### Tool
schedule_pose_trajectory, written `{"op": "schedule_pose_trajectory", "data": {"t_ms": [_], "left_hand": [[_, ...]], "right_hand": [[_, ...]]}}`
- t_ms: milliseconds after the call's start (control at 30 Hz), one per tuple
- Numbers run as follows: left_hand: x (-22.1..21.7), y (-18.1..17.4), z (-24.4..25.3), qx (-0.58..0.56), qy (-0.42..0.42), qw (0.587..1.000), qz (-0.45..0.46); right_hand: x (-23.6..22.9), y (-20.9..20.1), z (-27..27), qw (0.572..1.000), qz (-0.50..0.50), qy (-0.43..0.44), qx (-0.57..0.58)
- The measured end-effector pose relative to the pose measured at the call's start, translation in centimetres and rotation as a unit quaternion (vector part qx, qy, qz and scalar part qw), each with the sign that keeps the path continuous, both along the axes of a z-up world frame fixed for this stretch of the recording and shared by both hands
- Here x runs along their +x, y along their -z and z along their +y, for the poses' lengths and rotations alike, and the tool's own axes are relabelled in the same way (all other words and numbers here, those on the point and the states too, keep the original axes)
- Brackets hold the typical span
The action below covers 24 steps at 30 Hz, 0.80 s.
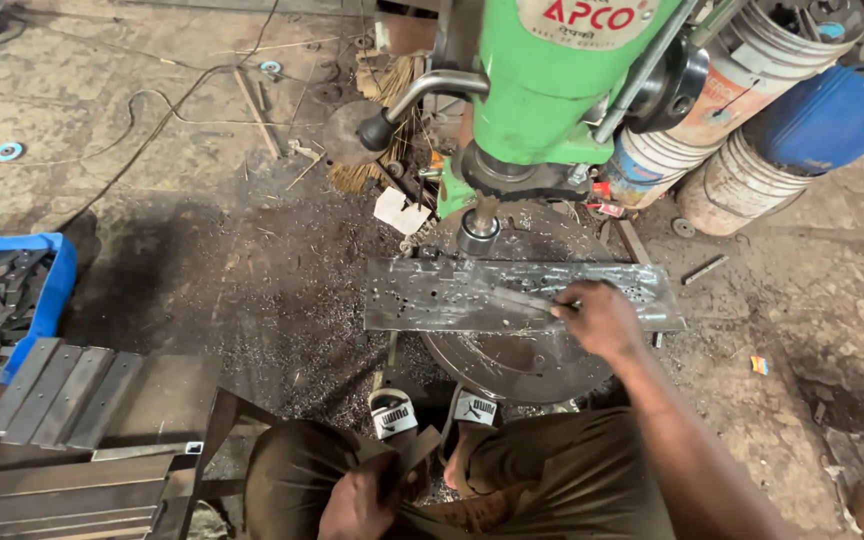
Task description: The recorder uses a drill press to drill holes into a metal workpiece on a workshop table.
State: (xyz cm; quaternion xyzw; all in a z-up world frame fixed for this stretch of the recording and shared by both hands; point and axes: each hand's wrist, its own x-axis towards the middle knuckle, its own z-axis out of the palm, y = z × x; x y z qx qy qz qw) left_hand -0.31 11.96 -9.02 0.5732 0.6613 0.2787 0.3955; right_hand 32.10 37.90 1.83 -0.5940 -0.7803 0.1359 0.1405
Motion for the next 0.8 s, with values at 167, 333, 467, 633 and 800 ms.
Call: {"op": "schedule_pose_trajectory", "data": {"t_ms": [167,333,467,633,800], "left_hand": [[0.1,-1.1,0.6,-0.046,0.012,0.999,-0.005],[0.1,-0.9,0.1,-0.041,0.013,0.999,0.029],[0.1,0.6,-0.5,0.017,0.009,1.000,0.000],[-0.1,1.2,-0.6,0.005,-0.001,1.000,0.025],[-0.5,3.4,-0.1,0.021,0.017,0.999,0.036]], "right_hand": [[-2.2,-1.5,-3.1,0.996,0.082,0.023,0.029],[-8.8,-0.9,-6.1,0.988,0.139,0.031,-0.052],[-9.8,3.8,-4.6,0.947,0.142,-0.171,0.233],[-5.7,1.9,-3.5,0.997,0.004,0.048,-0.052],[1.3,1.9,-4.8,0.970,0.145,0.143,0.132]]}}
